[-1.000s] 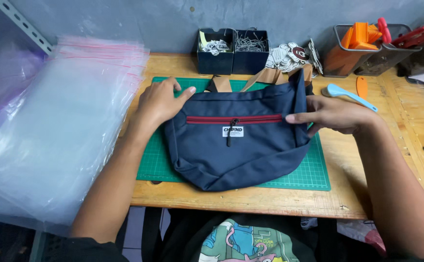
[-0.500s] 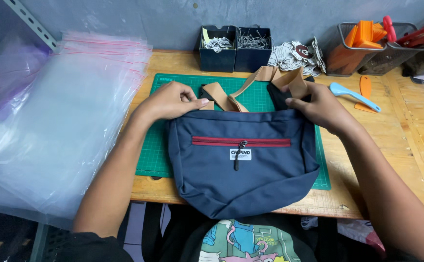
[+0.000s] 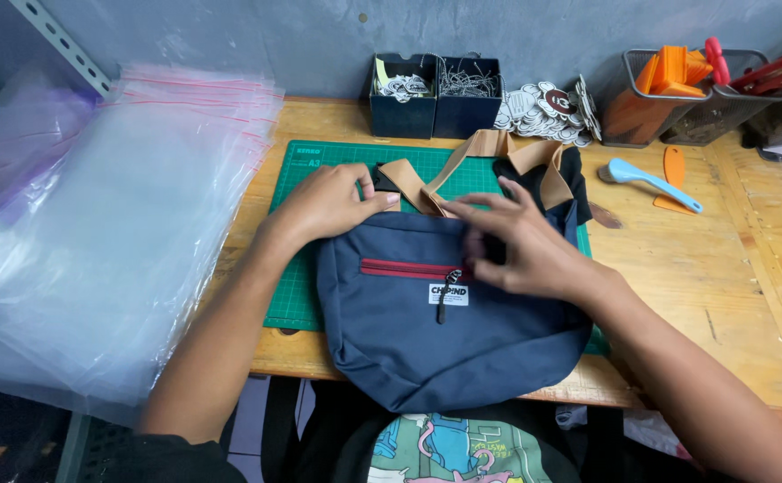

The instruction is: The person cleans a bag using a cloth, checks the straps and buckles, attaches a character keychain to the zipper, and places the bag into a plastic shipping envelope.

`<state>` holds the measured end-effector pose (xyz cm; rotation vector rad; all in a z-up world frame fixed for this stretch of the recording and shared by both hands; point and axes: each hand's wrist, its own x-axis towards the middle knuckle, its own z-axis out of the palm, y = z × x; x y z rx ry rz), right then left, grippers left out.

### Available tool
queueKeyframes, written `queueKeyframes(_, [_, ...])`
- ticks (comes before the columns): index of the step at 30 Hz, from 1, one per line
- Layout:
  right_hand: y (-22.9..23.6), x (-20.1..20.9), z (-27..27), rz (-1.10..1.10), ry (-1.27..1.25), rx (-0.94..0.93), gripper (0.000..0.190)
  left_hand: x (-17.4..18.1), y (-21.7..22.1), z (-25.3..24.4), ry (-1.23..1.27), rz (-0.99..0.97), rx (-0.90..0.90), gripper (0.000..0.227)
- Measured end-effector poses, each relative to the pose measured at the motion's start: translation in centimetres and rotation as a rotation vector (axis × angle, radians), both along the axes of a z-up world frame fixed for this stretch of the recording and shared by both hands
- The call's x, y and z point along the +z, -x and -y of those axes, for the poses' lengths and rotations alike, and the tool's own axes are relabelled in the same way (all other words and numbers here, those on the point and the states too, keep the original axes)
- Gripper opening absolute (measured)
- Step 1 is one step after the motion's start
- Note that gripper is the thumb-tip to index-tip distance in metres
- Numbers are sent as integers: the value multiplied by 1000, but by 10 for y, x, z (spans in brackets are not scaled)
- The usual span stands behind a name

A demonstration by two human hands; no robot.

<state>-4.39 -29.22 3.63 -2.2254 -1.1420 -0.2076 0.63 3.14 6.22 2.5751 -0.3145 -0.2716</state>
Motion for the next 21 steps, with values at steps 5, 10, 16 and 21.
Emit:
queueKeyframes(5, [2,23,-1,-35,-62,-2,108,-4,0,-1,-79,20,37,51])
queueKeyframes(10, [-12,-9,10,56,-141,-115,91,-10,1,0,-74,33,47,52])
queueKeyframes(16, [-9,-10,3,-95,120,-56,110,-16,-7,-4,-41,5,48,51])
queueKeyframes(21, [-27,-24,18,88,123,-233,32,3,-2,-7,82,-123,18,33])
